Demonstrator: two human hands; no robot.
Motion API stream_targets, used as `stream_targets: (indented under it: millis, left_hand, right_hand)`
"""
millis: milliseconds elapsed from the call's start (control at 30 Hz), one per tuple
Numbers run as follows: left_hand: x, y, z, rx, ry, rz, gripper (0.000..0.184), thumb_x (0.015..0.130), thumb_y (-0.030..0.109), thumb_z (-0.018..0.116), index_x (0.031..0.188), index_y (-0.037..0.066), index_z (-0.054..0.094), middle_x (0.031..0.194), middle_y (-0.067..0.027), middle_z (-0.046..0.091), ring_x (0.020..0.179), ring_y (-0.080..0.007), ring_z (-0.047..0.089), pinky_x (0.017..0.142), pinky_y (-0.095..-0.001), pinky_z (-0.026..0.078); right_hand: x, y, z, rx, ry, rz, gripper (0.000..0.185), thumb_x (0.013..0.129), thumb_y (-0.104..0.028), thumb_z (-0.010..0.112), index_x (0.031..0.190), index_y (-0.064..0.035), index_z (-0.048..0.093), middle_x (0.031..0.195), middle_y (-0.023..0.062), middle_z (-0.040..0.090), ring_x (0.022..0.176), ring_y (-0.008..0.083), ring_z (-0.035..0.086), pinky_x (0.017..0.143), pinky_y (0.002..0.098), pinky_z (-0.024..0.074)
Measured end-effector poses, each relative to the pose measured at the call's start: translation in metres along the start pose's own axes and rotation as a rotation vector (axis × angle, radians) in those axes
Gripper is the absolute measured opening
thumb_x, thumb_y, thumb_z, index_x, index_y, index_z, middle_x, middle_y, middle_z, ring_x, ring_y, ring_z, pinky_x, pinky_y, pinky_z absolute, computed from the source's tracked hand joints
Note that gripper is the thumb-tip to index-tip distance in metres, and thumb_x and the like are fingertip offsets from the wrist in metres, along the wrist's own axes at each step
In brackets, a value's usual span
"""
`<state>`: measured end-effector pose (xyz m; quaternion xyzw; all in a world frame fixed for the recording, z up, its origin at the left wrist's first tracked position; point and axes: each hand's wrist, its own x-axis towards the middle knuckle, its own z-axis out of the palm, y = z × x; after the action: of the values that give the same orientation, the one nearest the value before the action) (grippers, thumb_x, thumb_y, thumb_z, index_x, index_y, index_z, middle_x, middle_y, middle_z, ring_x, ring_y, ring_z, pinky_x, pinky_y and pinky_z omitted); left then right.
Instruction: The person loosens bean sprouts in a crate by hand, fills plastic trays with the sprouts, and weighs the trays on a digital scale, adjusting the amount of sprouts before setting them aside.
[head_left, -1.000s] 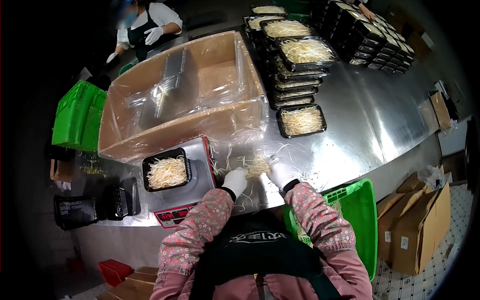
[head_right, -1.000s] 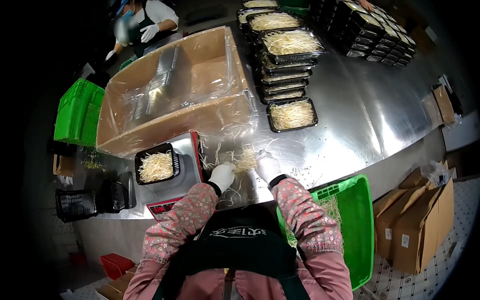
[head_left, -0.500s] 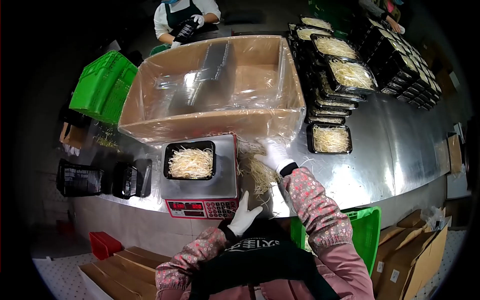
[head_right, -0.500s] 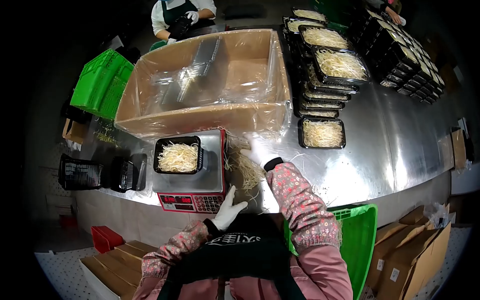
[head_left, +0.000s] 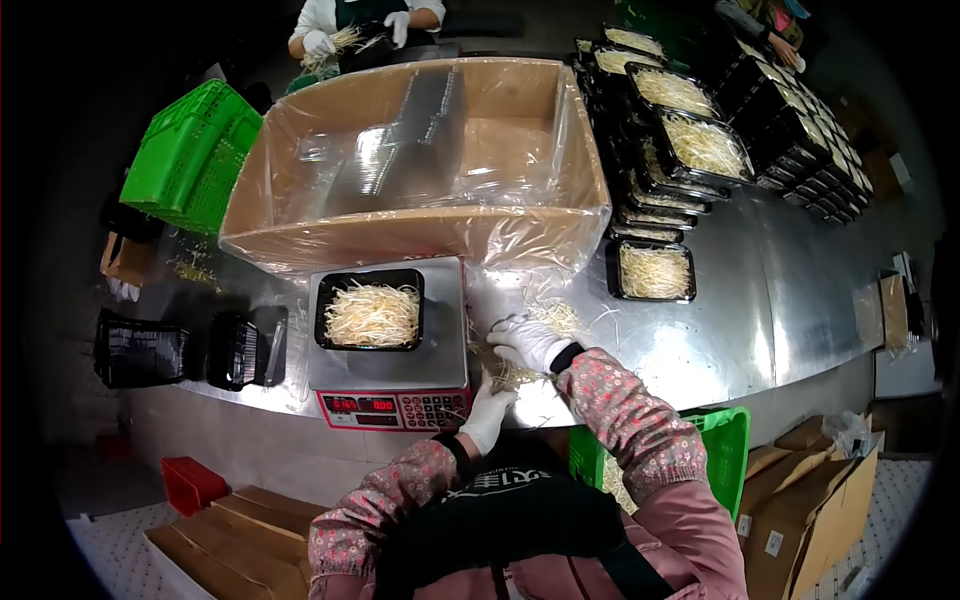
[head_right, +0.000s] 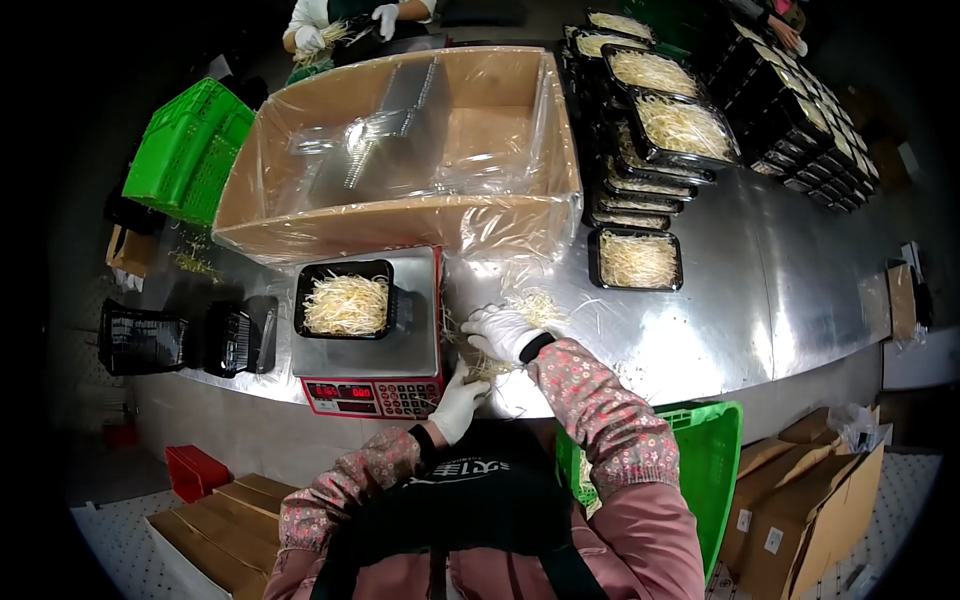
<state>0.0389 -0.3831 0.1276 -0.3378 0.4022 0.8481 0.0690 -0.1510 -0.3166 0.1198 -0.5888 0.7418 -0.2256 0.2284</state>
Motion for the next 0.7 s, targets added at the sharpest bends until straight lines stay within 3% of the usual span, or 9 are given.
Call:
stream_targets:
  millis: [100,167,267,400,567,600,633,667,700]
  left_hand:
    - [0.039,-0.036,0.004,0.110,-0.074,0.045,0.094,0.083,0.003,0.064,0.157,0.000,0.005,0.152,-0.0201,0.035,0.122,-0.0248,0.054,0.100,-0.0302,0.044]
    - [0.027,-0.018,0.027,0.242,-0.099,-0.025,0.095,0.082,0.007,0.068,0.156,-0.001,0.010,0.151,-0.0224,0.035,0.118,-0.0265,0.056,0.098,-0.0315,0.046]
    - [0.006,-0.002,0.028,0.709,-0.115,-0.041,0.082,0.085,0.003,0.066,0.153,-0.001,0.020,0.144,-0.0210,0.039,0.120,-0.0238,0.055,0.094,-0.0296,0.049]
    - [-0.012,0.042,0.046,1.528,-0.003,0.569,0.101,0.071,0.018,0.078,0.152,0.005,0.019,0.156,-0.0223,0.020,0.113,-0.0430,0.057,0.089,-0.0422,0.054]
    - [0.064,0.075,0.050,1.908,-0.095,0.397,0.109,0.068,0.024,0.085,0.153,0.008,0.018,0.144,-0.0219,0.037,0.099,-0.0387,0.063,0.079,-0.0452,0.055]
    - [0.070,0.075,0.048,1.844,-0.067,0.494,0.081,0.071,0.020,0.081,0.140,0.006,0.040,0.127,-0.0219,0.051,0.096,-0.0380,0.064,0.078,-0.0457,0.054]
    - [0.080,0.072,0.043,1.845,-0.069,0.503,0.081,0.071,0.020,0.081,0.140,0.006,0.040,0.127,-0.0219,0.051,0.096,-0.0380,0.064,0.078,-0.0457,0.054]
    - [0.092,0.068,0.035,1.884,-0.060,0.492,0.062,0.074,0.017,0.076,0.128,0.005,0.048,0.119,-0.0212,0.056,0.094,-0.0383,0.064,0.078,-0.0465,0.054]
    - [0.100,0.062,0.030,1.921,-0.052,0.477,0.044,0.077,0.014,0.072,0.116,0.004,0.057,0.110,-0.0205,0.061,0.092,-0.0385,0.065,0.078,-0.0473,0.053]
  right_hand:
    - [-0.023,0.020,-0.024,0.152,0.137,0.004,0.049,0.091,-0.023,0.065,0.139,-0.0169,0.055,0.138,0.0125,0.056,0.128,0.0350,0.050,0.110,0.0479,0.0367]
    - [-0.052,0.013,-0.061,0.311,0.430,0.140,0.062,0.085,-0.030,0.074,0.141,-0.0140,0.052,0.141,0.0141,0.053,0.127,0.0332,0.053,0.109,0.0422,0.0400]
    - [-0.096,-0.010,-0.079,-0.005,0.352,0.519,0.109,0.069,-0.055,0.081,0.156,-0.0177,0.025,0.159,0.0252,0.019,0.147,0.0424,0.020,0.117,0.0498,0.0255]
    - [-0.108,-0.042,-0.026,-0.176,0.046,0.594,0.140,0.053,-0.053,0.090,0.158,-0.0168,0.005,0.160,0.0304,0.005,0.147,0.0505,0.008,0.114,0.0655,0.0179]
    - [-0.073,-0.026,-0.034,-0.286,-0.012,0.703,0.132,0.051,-0.042,0.092,0.154,-0.0023,0.020,0.152,0.0260,0.032,0.137,0.0403,0.038,0.105,0.0481,0.0417]
    - [-0.071,-0.010,-0.029,-0.280,0.014,0.668,0.119,0.056,-0.038,0.090,0.150,-0.0018,0.026,0.146,0.0255,0.038,0.132,0.0396,0.043,0.102,0.0458,0.0451]
    - [-0.069,0.007,-0.020,-0.276,0.041,0.632,0.107,0.061,-0.034,0.088,0.147,-0.0013,0.033,0.140,0.0250,0.045,0.127,0.0389,0.047,0.098,0.0435,0.0485]
    - [-0.071,0.020,-0.007,-0.270,0.190,0.572,0.065,0.073,-0.022,0.078,0.128,0.0001,0.052,0.122,0.0248,0.057,0.111,0.0378,0.059,0.089,0.0423,0.0531]
    - [-0.074,0.025,0.000,-0.272,0.193,0.573,0.065,0.073,-0.022,0.078,0.128,0.0001,0.052,0.122,0.0248,0.057,0.111,0.0378,0.059,0.089,0.0423,0.0531]
